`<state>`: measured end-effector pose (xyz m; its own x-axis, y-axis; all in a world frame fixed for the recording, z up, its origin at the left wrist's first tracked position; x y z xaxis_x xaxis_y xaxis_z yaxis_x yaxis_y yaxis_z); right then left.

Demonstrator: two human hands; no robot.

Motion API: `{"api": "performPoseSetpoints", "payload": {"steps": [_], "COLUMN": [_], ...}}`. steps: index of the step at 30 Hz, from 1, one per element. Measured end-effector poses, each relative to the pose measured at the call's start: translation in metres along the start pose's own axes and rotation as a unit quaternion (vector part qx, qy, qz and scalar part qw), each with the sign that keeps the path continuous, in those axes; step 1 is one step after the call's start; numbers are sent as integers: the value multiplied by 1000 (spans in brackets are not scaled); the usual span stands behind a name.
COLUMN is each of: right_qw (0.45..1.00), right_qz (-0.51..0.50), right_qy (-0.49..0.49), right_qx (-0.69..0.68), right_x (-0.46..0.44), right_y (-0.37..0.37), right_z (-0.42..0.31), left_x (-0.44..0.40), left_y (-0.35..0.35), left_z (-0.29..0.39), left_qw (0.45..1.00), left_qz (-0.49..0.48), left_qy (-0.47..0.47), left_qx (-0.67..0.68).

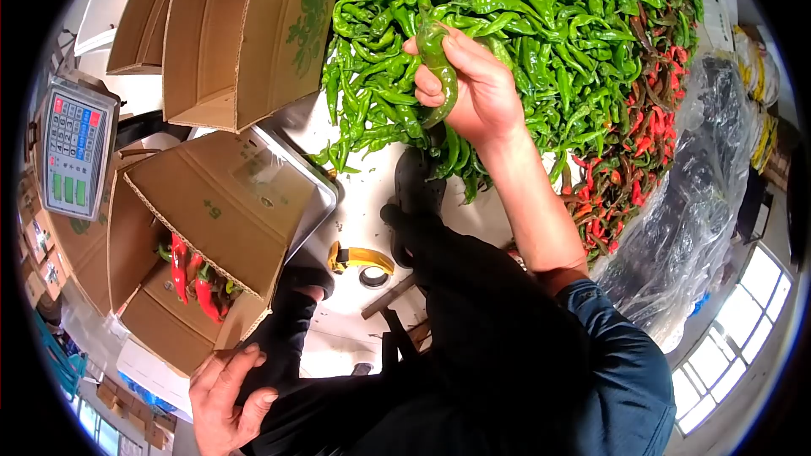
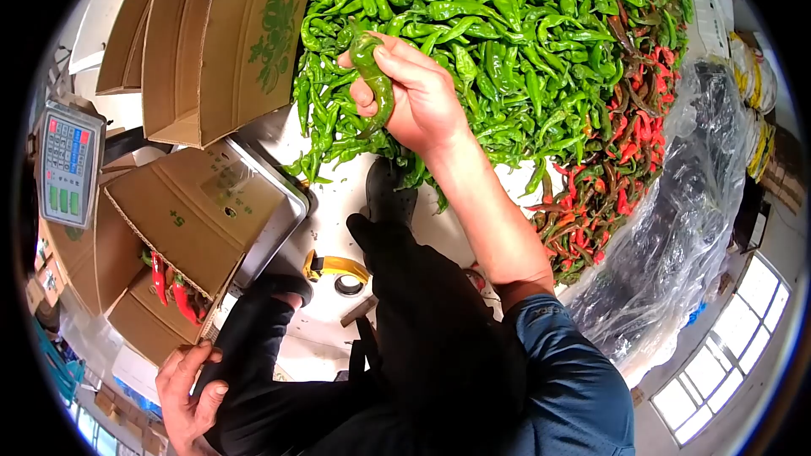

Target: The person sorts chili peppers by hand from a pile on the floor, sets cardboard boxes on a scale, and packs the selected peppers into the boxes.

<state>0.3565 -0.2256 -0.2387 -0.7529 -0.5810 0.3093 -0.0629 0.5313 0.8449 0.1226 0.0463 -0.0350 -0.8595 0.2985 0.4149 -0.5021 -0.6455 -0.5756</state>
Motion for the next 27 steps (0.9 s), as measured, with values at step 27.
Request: {"api": "performPoseSetpoints", "payload": {"steps": [27], "right_qw": [737], "right_qz": [574], "right_qy": [159], "right_qx": [320], "right_x": [585], "right_y": [-157], "right_z": [47], "left_x": [22], "left_y": [13], "left_z": [63], "left_qw": [998], "left_qz": [21], "left_qy": [50], "left_qx": [-36]}}
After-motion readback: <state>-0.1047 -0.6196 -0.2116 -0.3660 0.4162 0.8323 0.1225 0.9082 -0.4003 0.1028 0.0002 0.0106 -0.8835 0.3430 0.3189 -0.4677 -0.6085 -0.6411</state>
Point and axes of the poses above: each hand's wrist, its own x-axis away from the middle knuckle, its own y-axis out of the palm, z = x × y, the point moved 9 cm from there along -x, towards the middle knuckle, and after that the axes turned 7 degrees about y, right-handed, at the moved point
